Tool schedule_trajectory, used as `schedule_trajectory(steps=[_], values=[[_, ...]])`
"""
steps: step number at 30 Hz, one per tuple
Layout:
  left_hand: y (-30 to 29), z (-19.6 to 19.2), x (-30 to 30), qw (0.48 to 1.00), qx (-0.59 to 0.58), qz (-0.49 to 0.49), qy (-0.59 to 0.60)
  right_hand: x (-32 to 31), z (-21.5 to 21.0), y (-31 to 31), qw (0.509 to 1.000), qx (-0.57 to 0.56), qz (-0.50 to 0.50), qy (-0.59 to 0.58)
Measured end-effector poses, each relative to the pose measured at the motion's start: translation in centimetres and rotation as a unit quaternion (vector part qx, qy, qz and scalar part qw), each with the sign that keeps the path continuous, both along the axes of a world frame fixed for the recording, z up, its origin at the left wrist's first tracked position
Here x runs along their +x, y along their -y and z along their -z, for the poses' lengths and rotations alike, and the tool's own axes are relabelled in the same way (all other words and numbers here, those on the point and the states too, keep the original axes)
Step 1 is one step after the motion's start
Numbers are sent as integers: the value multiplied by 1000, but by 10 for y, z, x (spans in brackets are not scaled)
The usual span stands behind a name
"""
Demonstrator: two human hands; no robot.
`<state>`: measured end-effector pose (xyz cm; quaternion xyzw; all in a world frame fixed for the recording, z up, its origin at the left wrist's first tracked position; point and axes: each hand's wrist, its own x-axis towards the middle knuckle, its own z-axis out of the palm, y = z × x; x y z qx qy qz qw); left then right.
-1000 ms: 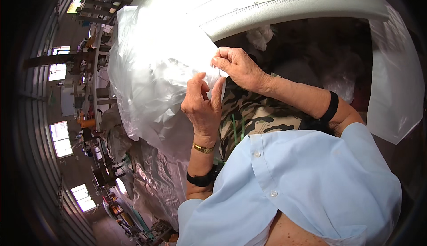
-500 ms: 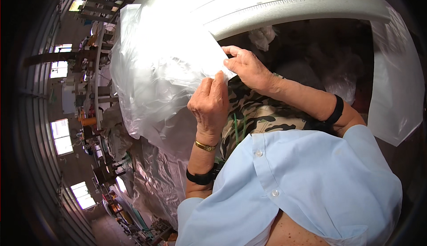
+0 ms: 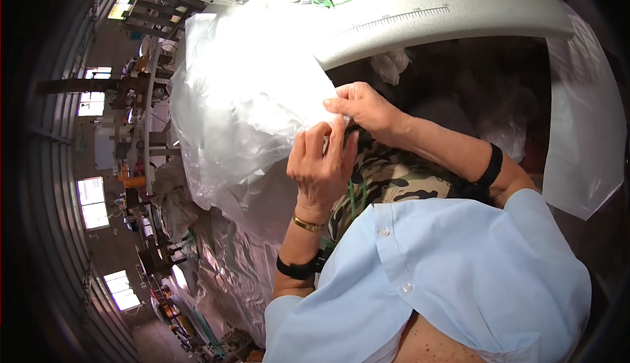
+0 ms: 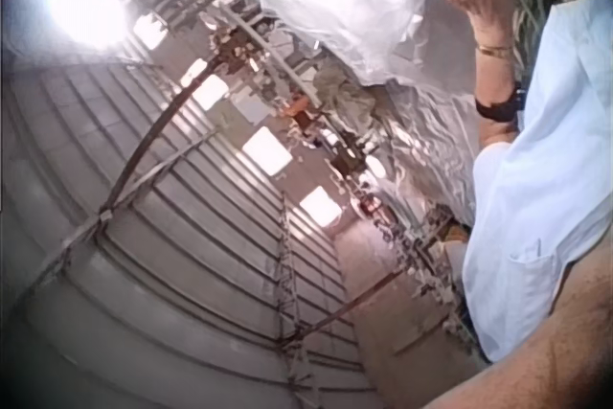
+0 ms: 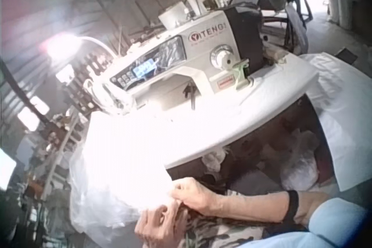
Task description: The person is sewing large white plastic sheets using an industrial sewing machine.
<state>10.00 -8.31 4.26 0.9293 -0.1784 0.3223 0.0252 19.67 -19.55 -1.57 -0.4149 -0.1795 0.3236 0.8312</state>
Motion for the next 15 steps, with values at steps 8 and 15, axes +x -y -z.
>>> schedule_trajectory(steps=[8, 15], values=[[-22, 40, 19, 992, -100, -66, 34, 7, -29, -5, 983, -87, 79, 138], [-14, 68, 42, 965, -207, -137, 80, 4, -44, -15, 987, -70, 63, 127]])
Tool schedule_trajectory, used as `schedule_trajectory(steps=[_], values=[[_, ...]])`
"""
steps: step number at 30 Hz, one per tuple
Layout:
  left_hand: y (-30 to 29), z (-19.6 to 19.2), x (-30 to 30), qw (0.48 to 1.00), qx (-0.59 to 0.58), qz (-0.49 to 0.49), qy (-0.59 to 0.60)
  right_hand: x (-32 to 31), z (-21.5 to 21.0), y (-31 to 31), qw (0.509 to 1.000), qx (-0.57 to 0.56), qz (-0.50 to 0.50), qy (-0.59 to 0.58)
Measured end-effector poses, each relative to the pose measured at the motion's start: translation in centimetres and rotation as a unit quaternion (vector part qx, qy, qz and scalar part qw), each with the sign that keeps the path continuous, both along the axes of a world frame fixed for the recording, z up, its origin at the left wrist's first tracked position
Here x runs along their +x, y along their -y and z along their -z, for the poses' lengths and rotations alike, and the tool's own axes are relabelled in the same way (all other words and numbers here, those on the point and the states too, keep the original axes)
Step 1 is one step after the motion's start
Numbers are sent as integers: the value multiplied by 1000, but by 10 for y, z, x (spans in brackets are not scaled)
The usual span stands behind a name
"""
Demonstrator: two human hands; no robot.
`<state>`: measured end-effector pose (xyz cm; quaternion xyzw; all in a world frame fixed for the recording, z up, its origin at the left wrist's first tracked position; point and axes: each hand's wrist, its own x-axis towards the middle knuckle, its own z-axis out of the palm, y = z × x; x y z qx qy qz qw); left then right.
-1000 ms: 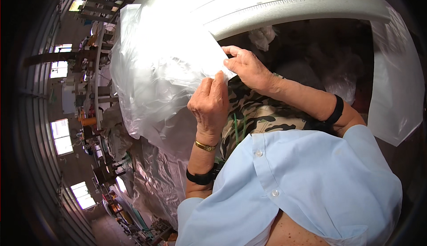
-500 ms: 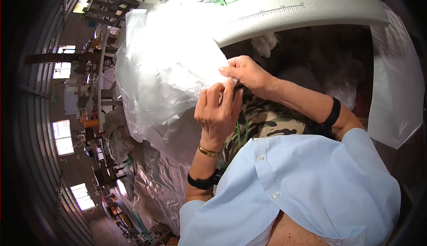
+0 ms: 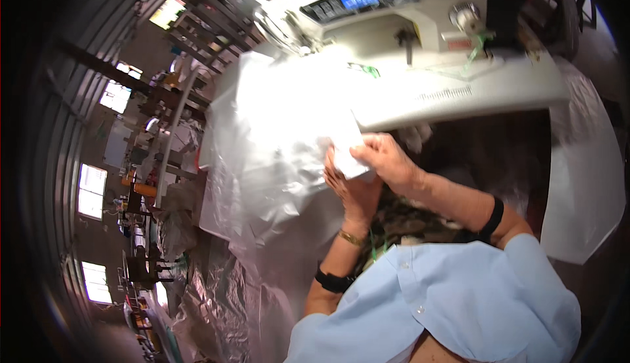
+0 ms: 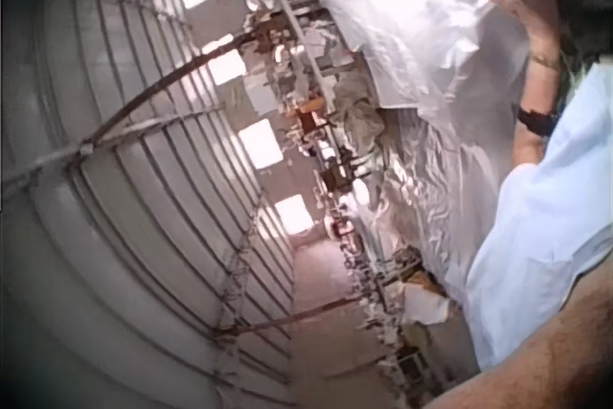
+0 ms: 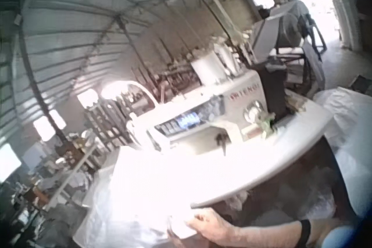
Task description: The person is sewing large white plastic sheets using an industrial sewing machine.
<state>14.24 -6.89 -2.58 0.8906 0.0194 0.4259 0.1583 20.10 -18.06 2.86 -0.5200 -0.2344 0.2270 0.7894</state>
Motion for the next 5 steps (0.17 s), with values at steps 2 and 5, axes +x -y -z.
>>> schedule_trajectory(steps=[2, 5], values=[[7, 1, -1, 1000, -23, -3, 0, -7, -8, -4, 996, 60, -22, -56], [-7, 12, 8, 981, -195, -10, -19, -21, -25, -18, 992, 105, -11, -75]])
